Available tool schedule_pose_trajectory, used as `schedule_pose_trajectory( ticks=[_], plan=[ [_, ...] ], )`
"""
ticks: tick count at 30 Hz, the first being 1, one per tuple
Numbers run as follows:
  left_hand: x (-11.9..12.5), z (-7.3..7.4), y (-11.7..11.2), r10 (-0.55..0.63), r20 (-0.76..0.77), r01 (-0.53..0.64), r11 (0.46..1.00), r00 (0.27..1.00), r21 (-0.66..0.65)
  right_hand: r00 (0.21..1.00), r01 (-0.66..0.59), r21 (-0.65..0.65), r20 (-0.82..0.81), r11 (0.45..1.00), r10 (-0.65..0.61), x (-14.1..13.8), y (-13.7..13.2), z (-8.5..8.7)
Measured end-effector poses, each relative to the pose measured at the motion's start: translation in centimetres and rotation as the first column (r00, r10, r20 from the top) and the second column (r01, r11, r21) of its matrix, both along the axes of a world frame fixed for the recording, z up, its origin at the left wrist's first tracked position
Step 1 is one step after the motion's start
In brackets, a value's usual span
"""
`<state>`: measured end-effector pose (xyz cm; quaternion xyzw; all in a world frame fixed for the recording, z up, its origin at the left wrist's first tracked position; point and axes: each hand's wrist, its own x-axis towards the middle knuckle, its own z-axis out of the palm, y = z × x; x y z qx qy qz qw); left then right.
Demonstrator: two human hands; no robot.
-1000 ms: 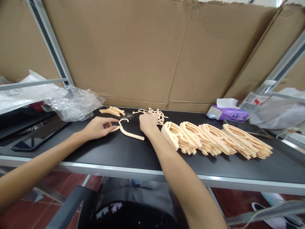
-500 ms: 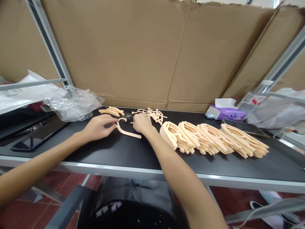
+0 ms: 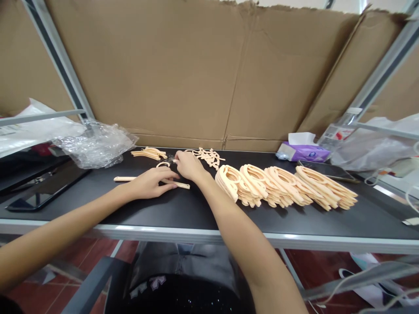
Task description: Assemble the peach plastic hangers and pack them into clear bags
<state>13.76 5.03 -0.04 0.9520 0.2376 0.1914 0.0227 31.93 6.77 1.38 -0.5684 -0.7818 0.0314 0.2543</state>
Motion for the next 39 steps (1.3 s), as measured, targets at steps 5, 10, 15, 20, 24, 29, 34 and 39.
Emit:
schedule_pose_trajectory(
  ticks=[5,10,15,20,24,29,34,39],
  plan=[
    [0.1,0.4,-0.1,0.074,-0.036,-0.075,0.996,0.997,-0.043,0.937,-0.027,0.03,-0.346,0.999,0.036,-0.4,0.6,0.1],
    [-0.1,0.8,0.3,0.213,-0.009,-0.212,0.969,0.977,-0.128,0.897,0.018,0.088,-0.441,0.996,0.023,-0.6,0.4,0.6],
    [-0.5,0.6,0.9,0.257,0.048,-0.243,0.95,0.965,-0.198,0.893,0.115,0.136,-0.448,0.984,-0.043,-0.5,0.4,0.4],
    [-0.6,0.5,1.3,0.306,0.057,-0.291,0.939,0.95,-0.186,0.912,0.122,0.138,-0.406,0.983,-0.056,-0.3,0.3,0.4],
    [-0.6,0.5,1.3,0.303,0.057,-0.288,0.938,0.951,-0.193,0.957,0.104,0.145,-0.284,0.984,-0.059,-0.3,0.3,0.4],
    [-0.6,0.6,1.2,0.337,0.07,-0.315,0.923,0.939,-0.22,0.981,0.182,0.031,-0.077,0.983,-0.179,-0.3,-0.3,0.7],
    [-0.7,0.5,1.4,0.365,0.081,-0.343,0.917,0.927,-0.202,0.973,0.22,-0.162,0.111,0.962,-0.204,-0.4,-1.2,1.3],
    [-0.7,0.8,1.3,0.351,0.117,-0.32,0.921,0.929,-0.222,0.965,0.201,-0.154,0.203,0.967,-0.168,-0.4,-1.3,0.8]
  ],
)
